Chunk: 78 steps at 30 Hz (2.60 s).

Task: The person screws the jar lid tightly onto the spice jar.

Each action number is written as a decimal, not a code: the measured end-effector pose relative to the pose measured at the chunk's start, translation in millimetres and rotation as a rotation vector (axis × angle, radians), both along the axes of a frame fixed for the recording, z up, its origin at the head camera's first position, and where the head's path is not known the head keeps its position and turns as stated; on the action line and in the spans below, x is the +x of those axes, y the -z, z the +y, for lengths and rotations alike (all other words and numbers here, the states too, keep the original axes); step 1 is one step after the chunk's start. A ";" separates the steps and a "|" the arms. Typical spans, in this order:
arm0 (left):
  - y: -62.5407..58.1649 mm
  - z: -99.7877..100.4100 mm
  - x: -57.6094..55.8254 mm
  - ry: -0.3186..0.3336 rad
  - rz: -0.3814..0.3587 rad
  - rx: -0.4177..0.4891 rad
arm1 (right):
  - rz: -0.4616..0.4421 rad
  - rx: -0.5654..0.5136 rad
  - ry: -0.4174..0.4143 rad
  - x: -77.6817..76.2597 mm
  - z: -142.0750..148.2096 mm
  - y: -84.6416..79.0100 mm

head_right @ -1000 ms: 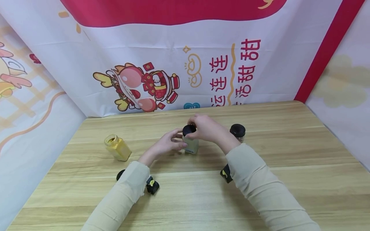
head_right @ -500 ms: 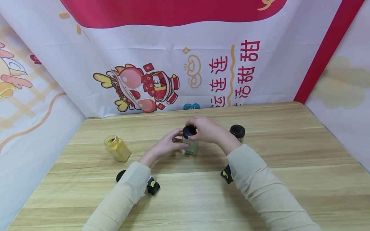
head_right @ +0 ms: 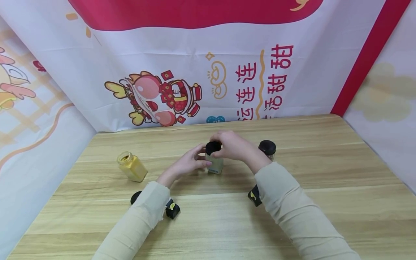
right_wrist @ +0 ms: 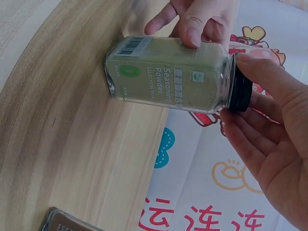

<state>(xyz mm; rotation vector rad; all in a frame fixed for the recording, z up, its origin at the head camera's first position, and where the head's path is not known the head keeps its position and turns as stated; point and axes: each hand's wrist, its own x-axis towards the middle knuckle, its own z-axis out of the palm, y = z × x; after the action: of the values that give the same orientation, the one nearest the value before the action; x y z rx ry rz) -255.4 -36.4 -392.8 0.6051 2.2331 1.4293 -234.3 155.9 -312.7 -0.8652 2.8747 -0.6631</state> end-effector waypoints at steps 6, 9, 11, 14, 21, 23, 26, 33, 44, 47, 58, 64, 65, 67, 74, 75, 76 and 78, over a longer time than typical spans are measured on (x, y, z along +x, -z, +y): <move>-1.6 0.3 2.4 -0.015 -0.009 -0.002 | -0.012 -0.023 0.064 -1.4 -3.4 3.2; -1.5 0.3 2.4 -0.019 -0.012 -0.001 | -0.030 -0.018 0.086 -1.2 -4.1 3.3; -1.3 0.1 2.4 -0.020 -0.010 0.000 | -0.033 -0.005 0.085 -0.8 -3.6 2.7; -1.6 0.5 1.9 -0.027 -0.021 -0.006 | -0.049 0.011 0.053 0.4 -0.9 1.3; -3.3 1.0 2.2 -0.033 -0.021 -0.010 | -0.087 -0.025 -0.080 0.6 9.0 0.0; -3.5 1.0 2.3 -0.029 -0.019 -0.006 | -0.092 -0.039 -0.093 0.5 10.2 -0.4; -3.9 0.9 2.8 -0.024 -0.025 -0.003 | -0.097 -0.053 -0.093 0.2 10.7 -0.7; -4.0 1.0 3.6 -0.026 -0.045 -0.004 | -0.109 -0.049 -0.045 0.8 9.8 -0.4; -2.9 2.0 3.9 -0.048 -0.061 0.016 | -0.052 -0.032 0.057 -0.8 5.0 2.5; -3.5 2.2 3.7 -0.047 -0.059 0.010 | -0.054 -0.037 0.075 -0.3 4.2 3.8; -3.0 -0.2 2.2 -0.046 -0.024 0.007 | -0.043 -0.044 -0.116 0.3 8.6 8.7; -3.1 -2.1 1.7 -0.034 -0.042 0.017 | -0.061 -0.044 -0.099 0.7 7.7 6.3; -3.1 -2.5 1.7 -0.030 -0.052 0.027 | -0.062 -0.042 -0.096 0.8 7.3 6.1; -3.4 -3.3 1.9 -0.023 -0.065 0.039 | -0.065 -0.040 -0.086 0.7 6.7 6.0; -5.7 -3.5 2.4 -0.033 -0.071 0.024 | -0.062 -0.011 -0.010 0.1 2.5 3.7; -6.1 -3.3 2.5 -0.034 -0.071 0.020 | -0.065 -0.013 0.002 -0.1 1.6 3.4; -6.4 -3.2 2.7 -0.035 -0.072 0.020 | -0.066 -0.013 0.014 -0.3 0.9 3.3; -6.7 -2.9 2.9 -0.031 -0.074 0.018 | -0.073 -0.020 0.036 -0.4 -0.2 3.1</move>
<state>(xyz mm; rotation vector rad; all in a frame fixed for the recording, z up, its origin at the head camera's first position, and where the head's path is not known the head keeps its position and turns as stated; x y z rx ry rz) -252.5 -39.3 -386.1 0.5175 2.1837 1.4643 -234.6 155.7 -315.7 -0.7756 2.8296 -0.7131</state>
